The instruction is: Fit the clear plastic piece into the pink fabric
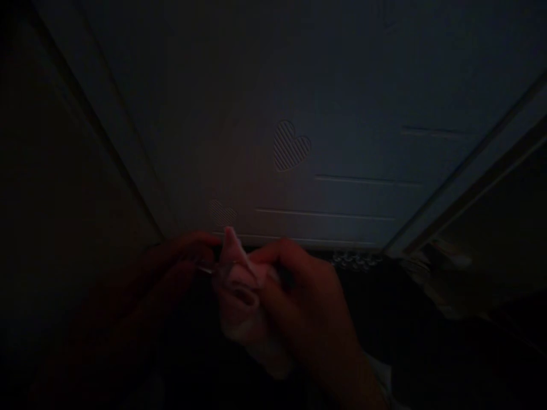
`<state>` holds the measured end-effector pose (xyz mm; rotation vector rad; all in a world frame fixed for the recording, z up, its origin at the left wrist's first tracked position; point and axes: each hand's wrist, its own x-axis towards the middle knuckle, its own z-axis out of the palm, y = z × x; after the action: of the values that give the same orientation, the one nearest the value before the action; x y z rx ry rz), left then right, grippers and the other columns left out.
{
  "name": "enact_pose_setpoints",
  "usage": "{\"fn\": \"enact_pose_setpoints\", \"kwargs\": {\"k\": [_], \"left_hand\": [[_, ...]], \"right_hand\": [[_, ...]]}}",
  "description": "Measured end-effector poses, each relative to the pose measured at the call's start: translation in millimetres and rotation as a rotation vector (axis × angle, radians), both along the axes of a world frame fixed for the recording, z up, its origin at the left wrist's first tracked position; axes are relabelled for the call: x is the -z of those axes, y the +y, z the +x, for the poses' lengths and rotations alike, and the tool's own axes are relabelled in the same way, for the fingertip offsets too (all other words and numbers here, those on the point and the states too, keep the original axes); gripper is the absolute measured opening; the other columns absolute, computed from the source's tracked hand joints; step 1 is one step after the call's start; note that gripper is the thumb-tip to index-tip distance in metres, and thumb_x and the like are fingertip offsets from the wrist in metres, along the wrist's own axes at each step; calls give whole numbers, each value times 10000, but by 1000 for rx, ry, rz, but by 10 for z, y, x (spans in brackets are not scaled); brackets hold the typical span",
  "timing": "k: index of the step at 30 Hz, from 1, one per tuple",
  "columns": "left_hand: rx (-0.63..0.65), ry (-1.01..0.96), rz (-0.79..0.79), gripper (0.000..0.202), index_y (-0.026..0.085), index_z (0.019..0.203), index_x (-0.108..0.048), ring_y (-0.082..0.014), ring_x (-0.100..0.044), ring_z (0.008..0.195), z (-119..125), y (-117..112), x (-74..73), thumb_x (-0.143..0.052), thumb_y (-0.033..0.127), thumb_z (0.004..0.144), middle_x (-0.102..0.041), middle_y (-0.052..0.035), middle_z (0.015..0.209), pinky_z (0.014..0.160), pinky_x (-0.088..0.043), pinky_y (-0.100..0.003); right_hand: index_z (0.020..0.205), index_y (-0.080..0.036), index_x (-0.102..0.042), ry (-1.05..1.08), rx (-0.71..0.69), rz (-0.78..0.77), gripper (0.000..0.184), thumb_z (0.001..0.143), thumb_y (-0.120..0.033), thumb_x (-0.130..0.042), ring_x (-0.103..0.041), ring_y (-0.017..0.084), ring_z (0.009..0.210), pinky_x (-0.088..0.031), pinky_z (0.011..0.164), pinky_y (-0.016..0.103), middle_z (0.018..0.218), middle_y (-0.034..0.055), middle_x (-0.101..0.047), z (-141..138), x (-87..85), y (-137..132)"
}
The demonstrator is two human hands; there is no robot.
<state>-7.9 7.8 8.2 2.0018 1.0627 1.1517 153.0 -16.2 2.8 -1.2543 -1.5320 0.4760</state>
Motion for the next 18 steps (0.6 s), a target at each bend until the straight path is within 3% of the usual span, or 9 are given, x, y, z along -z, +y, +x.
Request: {"fn": "enact_pose_setpoints", "kwargs": {"k": [8, 13, 18], "left_hand": [[25, 29, 20, 292, 246, 1031, -580, -175, -583, 905, -19, -9, -21, -437, 338, 793, -644, -5, 999, 760, -473, -235], [82, 24, 52, 295, 304, 1074, -546, -158, -578, 920, -73, 8, 27, -458, 312, 793, -624, 21, 1043, 799, -463, -234], [167, 0, -5, 262, 320, 1014, -589, -161, -582, 920, -59, -19, -34, -513, 283, 766, -630, 33, 1030, 794, -471, -231]], "right_hand": [[599, -188, -552, 243, -117, -146, 103, 693, -229, -563, -487, 72, 459, -382, 414, 168, 524, -46, -544, 6, -24, 55], [586, -181, -524, 413, -234, -262, 103, 662, -210, -588, -450, 59, 409, -346, 368, 160, 497, -60, -512, 19, 9, 96], [579, -180, -499, 543, -293, -350, 121, 631, -155, -605, -432, 49, 392, -323, 353, 149, 483, -75, -488, 37, 65, 123]]}}
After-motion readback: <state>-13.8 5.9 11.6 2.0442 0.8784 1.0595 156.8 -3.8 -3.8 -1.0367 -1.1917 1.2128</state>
